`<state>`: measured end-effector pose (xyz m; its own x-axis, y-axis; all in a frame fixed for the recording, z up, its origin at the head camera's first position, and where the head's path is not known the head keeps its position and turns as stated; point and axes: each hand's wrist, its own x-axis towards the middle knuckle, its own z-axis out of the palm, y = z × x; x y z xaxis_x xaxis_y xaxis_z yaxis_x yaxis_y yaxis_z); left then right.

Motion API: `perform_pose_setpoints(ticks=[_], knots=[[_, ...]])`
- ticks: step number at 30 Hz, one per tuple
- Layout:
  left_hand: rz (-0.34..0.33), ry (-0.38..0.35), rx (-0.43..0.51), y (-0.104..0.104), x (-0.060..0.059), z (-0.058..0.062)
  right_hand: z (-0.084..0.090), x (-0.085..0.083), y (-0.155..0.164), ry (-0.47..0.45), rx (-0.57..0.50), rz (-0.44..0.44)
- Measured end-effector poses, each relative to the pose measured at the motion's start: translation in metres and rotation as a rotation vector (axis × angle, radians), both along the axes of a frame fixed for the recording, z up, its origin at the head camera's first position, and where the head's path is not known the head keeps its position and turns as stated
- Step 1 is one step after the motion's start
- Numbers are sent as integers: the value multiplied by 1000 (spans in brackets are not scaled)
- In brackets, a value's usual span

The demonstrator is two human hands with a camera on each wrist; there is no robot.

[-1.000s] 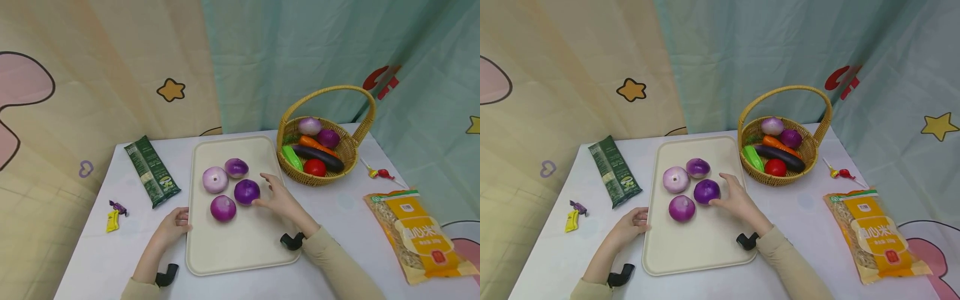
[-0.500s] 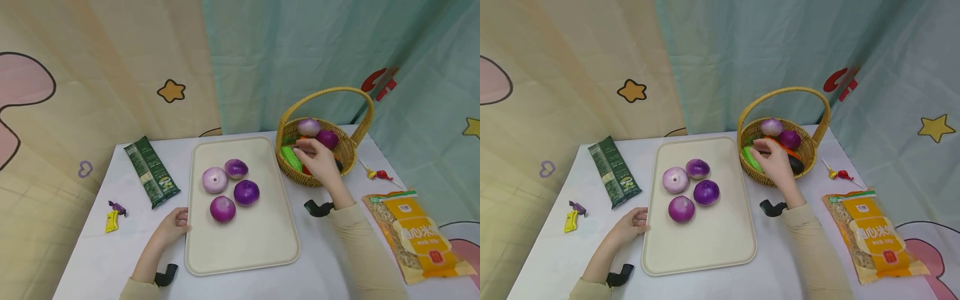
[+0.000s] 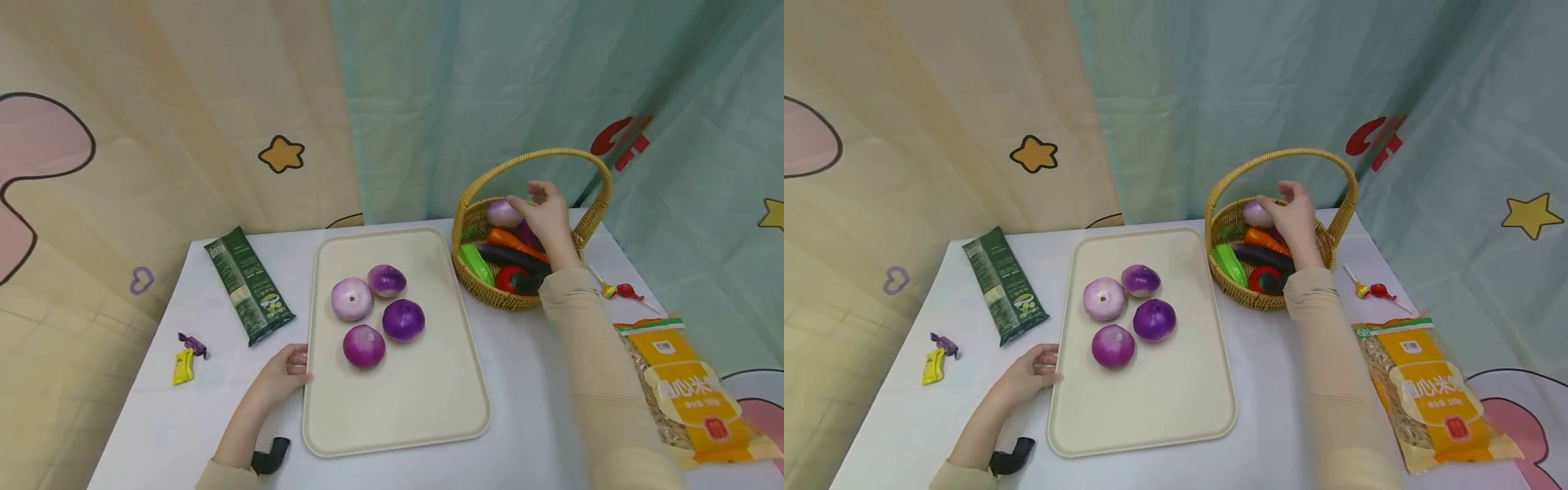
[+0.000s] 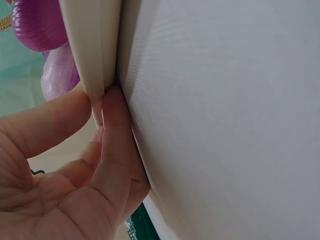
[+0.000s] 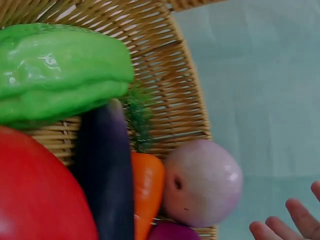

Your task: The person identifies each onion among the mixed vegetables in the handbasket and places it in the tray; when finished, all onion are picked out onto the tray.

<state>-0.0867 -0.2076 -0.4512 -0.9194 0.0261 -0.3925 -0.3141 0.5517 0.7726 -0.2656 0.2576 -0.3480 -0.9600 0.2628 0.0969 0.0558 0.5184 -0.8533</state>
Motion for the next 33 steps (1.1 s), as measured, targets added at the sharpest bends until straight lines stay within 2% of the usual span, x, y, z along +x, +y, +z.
perform_pose_setpoints(ticks=[3, 8, 16, 23, 28, 33], knots=[[-3, -2, 2, -1, -1, 0, -9, -9, -3, -57, -23, 9], [0, 8, 19, -1, 1, -2, -21, -19, -7, -82, -48, 23], [26, 19, 18, -2, 3, -4, -41, -32, -7, -129, 0, 22], [50, 16, 33, 1, 8, -6, -57, -36, -14, -109, 8, -6], [56, 16, 33, 2, 8, -4, -56, -37, -18, -99, -4, -15], [36, 12, 20, -1, 4, -1, -35, -31, -14, -150, -38, 32]])
